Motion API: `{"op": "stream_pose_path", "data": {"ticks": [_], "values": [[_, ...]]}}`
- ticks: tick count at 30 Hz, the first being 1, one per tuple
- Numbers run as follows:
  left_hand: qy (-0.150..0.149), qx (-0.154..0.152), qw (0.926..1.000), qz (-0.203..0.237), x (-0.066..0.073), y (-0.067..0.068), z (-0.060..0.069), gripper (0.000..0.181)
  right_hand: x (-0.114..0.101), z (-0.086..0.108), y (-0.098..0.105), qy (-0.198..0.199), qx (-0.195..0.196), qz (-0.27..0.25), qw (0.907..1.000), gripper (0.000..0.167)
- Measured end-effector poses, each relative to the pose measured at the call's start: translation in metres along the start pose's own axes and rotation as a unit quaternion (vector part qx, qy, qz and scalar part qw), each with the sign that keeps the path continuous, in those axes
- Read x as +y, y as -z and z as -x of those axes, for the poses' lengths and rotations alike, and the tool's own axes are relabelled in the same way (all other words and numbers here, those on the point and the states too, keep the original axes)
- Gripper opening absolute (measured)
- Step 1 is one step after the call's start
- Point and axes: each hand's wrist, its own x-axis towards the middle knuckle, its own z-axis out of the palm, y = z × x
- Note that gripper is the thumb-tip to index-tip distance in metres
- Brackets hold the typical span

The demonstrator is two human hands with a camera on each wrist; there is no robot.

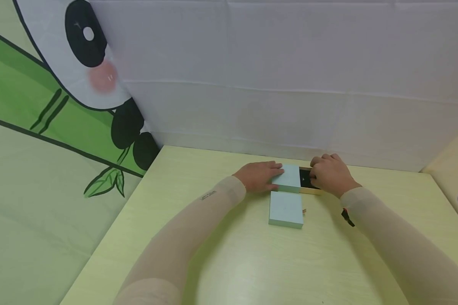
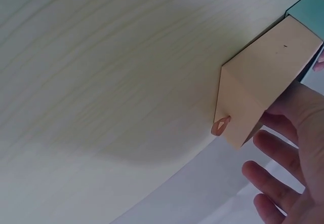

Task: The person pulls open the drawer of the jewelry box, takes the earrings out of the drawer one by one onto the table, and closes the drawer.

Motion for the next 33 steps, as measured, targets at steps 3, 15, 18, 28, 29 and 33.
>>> {"op": "stream_pose_path", "data": {"ticks": [3, 15, 18, 28, 29, 33], "values": [[0.001, -0.002, 1.0, -0.003, 0.0, 0.001, 0.0, 0.077, 0.0, 0.0, 0.0, 0.004, 0.003, -0.004, 1.0, 0.018], [0.005, -0.005, 1.0, -0.004, 0.003, 0.004, 0.004, 0.077, 0.001, 0.002, 0.005, 0.013, 0.014, 0.002, 0.9998, 0.014], [0.005, -0.004, 1.0, -0.005, 0.003, 0.004, 0.005, 0.076, 0.001, 0.003, 0.005, 0.015, 0.015, 0.0, 0.9998, 0.015], [0.0, 0.003, 0.9999, -0.011, 0.003, 0.003, 0.006, 0.075, 0.003, 0.007, 0.009, 0.027, 0.031, 0.002, 0.9991, 0.02], [0.001, 0.003, 0.9999, -0.012, 0.002, 0.003, 0.006, 0.075, 0.004, 0.007, 0.01, 0.027, 0.033, 0.001, 0.9991, 0.021], [0.004, -0.002, 1.0, -0.006, 0.002, 0.003, 0.004, 0.076, 0.007, 0.009, 0.01, 0.02, 0.034, -0.003, 0.9992, 0.021]]}}
